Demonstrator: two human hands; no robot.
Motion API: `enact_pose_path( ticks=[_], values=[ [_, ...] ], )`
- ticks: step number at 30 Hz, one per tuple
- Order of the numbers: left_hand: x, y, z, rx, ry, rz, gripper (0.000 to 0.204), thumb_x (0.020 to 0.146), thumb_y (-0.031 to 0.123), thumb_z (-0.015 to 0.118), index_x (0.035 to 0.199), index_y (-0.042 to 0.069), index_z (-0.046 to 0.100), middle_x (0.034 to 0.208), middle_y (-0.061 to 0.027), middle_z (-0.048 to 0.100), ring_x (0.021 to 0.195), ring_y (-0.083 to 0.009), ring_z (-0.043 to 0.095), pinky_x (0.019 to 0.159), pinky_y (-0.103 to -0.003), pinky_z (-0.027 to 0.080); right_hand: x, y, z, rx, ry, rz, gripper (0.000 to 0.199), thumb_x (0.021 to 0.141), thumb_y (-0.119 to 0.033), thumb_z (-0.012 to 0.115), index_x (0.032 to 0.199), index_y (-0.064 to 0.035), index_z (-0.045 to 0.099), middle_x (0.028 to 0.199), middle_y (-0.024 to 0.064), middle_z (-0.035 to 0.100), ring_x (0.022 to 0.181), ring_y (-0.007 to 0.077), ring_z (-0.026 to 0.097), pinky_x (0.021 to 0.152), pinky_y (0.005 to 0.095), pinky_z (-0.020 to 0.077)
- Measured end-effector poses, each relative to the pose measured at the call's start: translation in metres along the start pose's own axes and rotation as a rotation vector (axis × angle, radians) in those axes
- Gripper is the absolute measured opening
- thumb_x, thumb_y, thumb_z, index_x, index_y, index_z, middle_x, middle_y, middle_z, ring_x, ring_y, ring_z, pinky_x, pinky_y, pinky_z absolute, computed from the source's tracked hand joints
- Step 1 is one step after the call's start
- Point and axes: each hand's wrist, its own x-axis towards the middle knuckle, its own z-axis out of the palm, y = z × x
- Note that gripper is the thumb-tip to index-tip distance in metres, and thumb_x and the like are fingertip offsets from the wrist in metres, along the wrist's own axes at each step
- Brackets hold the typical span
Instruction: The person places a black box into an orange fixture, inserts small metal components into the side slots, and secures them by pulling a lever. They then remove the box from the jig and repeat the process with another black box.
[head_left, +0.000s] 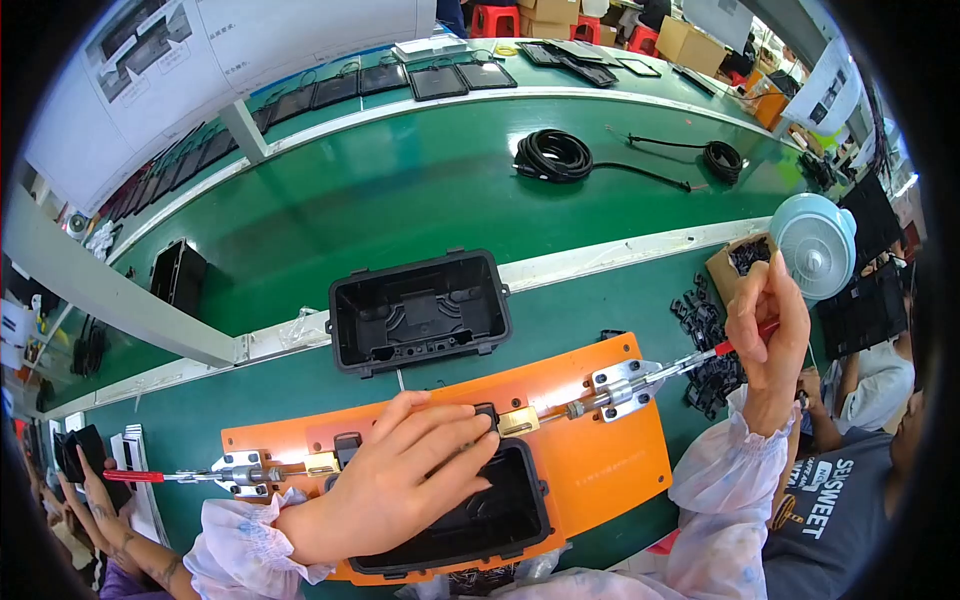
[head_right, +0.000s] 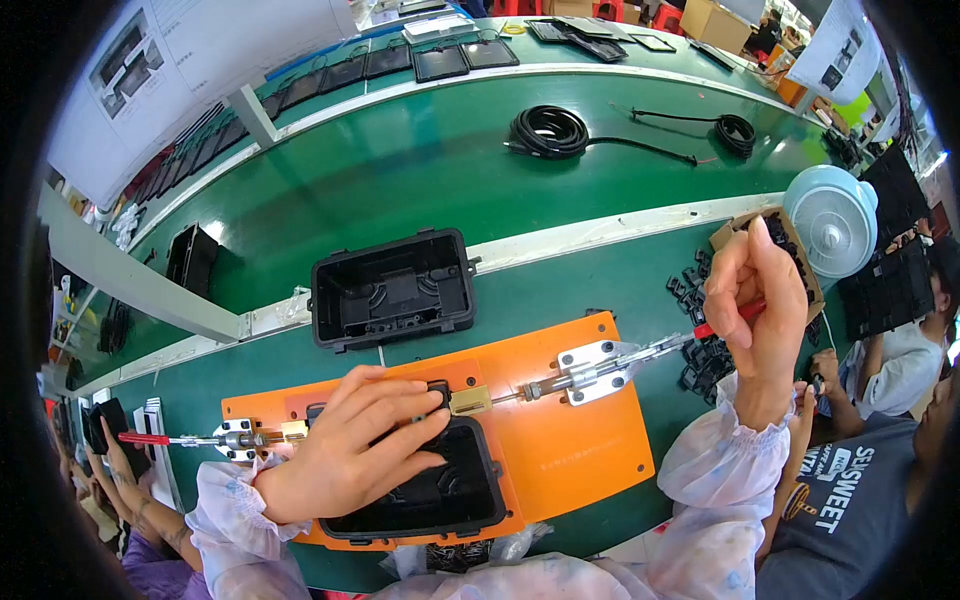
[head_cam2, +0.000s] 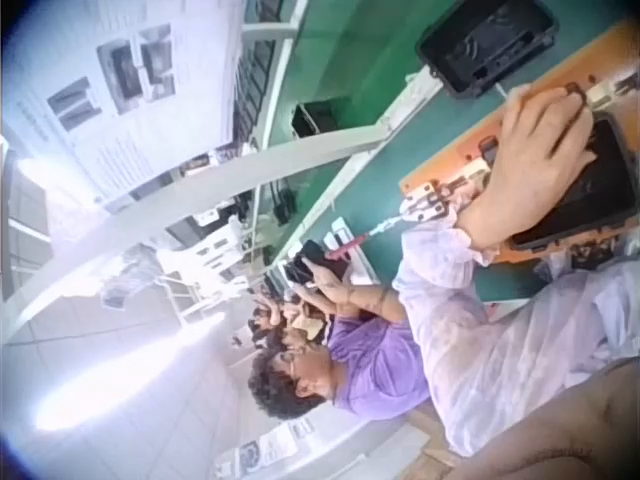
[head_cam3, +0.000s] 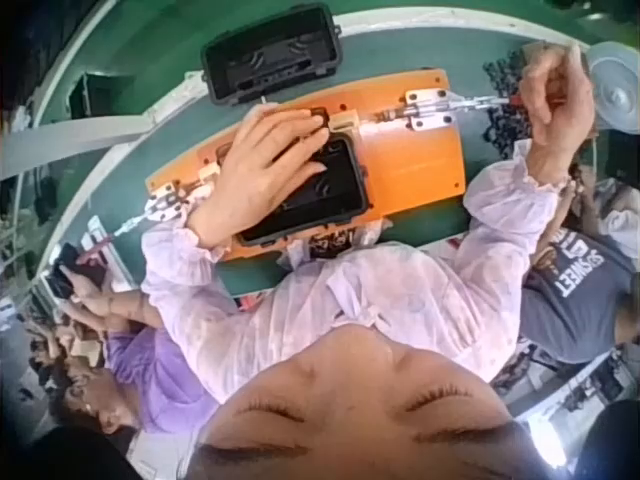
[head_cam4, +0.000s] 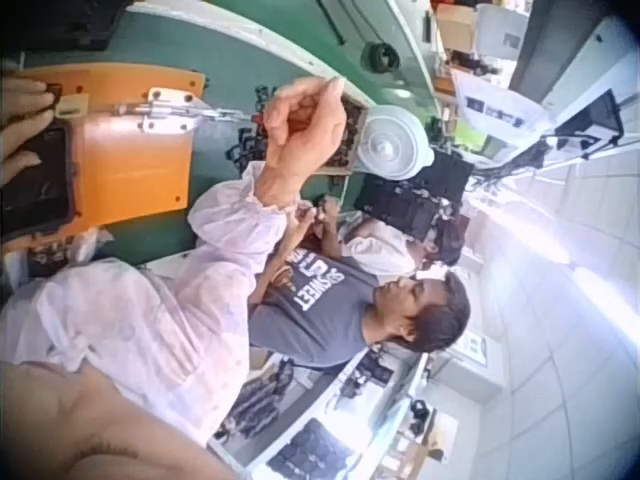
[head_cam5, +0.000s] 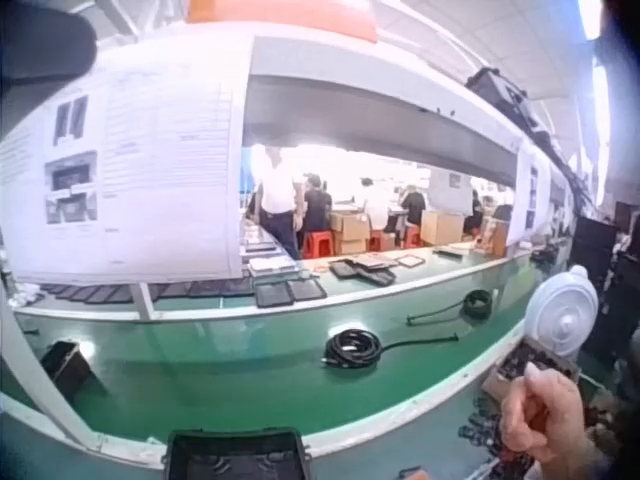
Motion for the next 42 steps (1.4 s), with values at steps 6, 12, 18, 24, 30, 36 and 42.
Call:
enact_pose_path(
  ticks=[6, 12, 18, 24, 30, 36, 42],
  values=[
    [0.003, -0.001, 0.000, -0.074, 0.022, -0.126, 0.066, 0.074, 0.015, 0.084, 0.131, -0.003, 0.056, 0.123, -0.0165, 0.058, 0.111, -0.0342, 0.057, 0.094, -0.045, 0.047, 0.001, 0.027, -0.032, 0.312, 0.026, -0.005, 0.043, 0.112, -0.034, 0.037, 0.090, -0.0037, 0.057, 0.059, -0.0001, 0.050, 0.039, 0.0029, 0.035, 0.035, 0.0176, 0.0280],
    [0.009, 0.002, 0.000, -0.197, 0.042, -0.220, 0.067, 0.077, 0.015, 0.083, 0.135, -0.003, 0.054, 0.112, -0.0149, 0.057, 0.101, -0.0331, 0.055, 0.089, -0.043, 0.046, -0.010, 0.072, -0.077, 0.468, 0.235, 0.206, 0.030, 0.107, -0.030, 0.053, 0.100, -0.0035, 0.064, 0.079, 0.0017, 0.061, 0.061, 0.0045, 0.052, 0.049, 0.0166, 0.0420],
    [0.018, -0.008, -0.004, -0.302, -0.020, -0.271, 0.033, 0.086, 0.011, 0.076, 0.116, 0.001, 0.066, 0.096, -0.0103, 0.060, 0.087, -0.0308, 0.055, 0.081, -0.040, 0.044, -0.019, 0.086, -0.079, 0.431, 0.279, 0.290, 0.030, 0.107, -0.031, 0.055, 0.100, -0.0043, 0.066, 0.083, 0.0036, 0.067, 0.066, 0.0081, 0.060, 0.057, 0.0198, 0.0499],
    [0.020, -0.005, -0.001, -0.228, 0.140, -0.138, 0.015, 0.088, 0.003, 0.071, 0.102, 0.002, 0.069, 0.091, -0.0090, 0.062, 0.087, -0.0297, 0.060, 0.086, -0.044, 0.046, -0.019, 0.085, -0.077, 0.383, 0.281, 0.268, 0.029, 0.106, -0.031, 0.055, 0.100, -0.0049, 0.066, 0.083, 0.0037, 0.068, 0.068, 0.0095, 0.062, 0.059, 0.0210, 0.0510],
    [0.012, 0.007, -0.001, 0.026, 0.123, -0.040, 0.018, 0.086, 0.004, 0.070, 0.104, 0.002, 0.068, 0.101, -0.0063, 0.064, 0.094, -0.0245, 0.063, 0.104, -0.055, 0.043, -0.017, 0.082, -0.075, 0.331, 0.281, 0.262, 0.028, 0.106, -0.031, 0.056, 0.100, -0.0047, 0.066, 0.083, 0.0034, 0.068, 0.068, 0.0093, 0.062, 0.059, 0.0208, 0.0510],
    [0.009, 0.006, 0.000, 0.123, 0.068, -0.009, 0.021, 0.084, 0.003, 0.070, 0.105, 0.002, 0.068, 0.104, -0.0092, 0.062, 0.096, -0.0240, 0.063, 0.100, -0.053, 0.045, -0.018, 0.089, -0.074, 0.145, 0.281, 0.231, 0.023, 0.106, -0.025, 0.057, 0.103, -0.0036, 0.065, 0.084, 0.0028, 0.068, 0.067, 0.0080, 0.061, 0.059, 0.0207, 0.0497],
    [0.016, 0.007, 0.000, -0.201, 0.143, -0.271, 0.027, 0.079, -0.003, 0.073, 0.105, 0.002, 0.068, 0.101, -0.0085, 0.063, 0.084, -0.0225, 0.062, 0.086, -0.047, 0.047, -0.022, 0.087, -0.071, 0.212, 0.330, 0.175, 0.020, 0.106, -0.022, 0.056, 0.105, -0.0031, 0.063, 0.084, 0.0020, 0.065, 0.065, 0.0070, 0.058, 0.057, 0.0203, 0.0472]
  ],
)
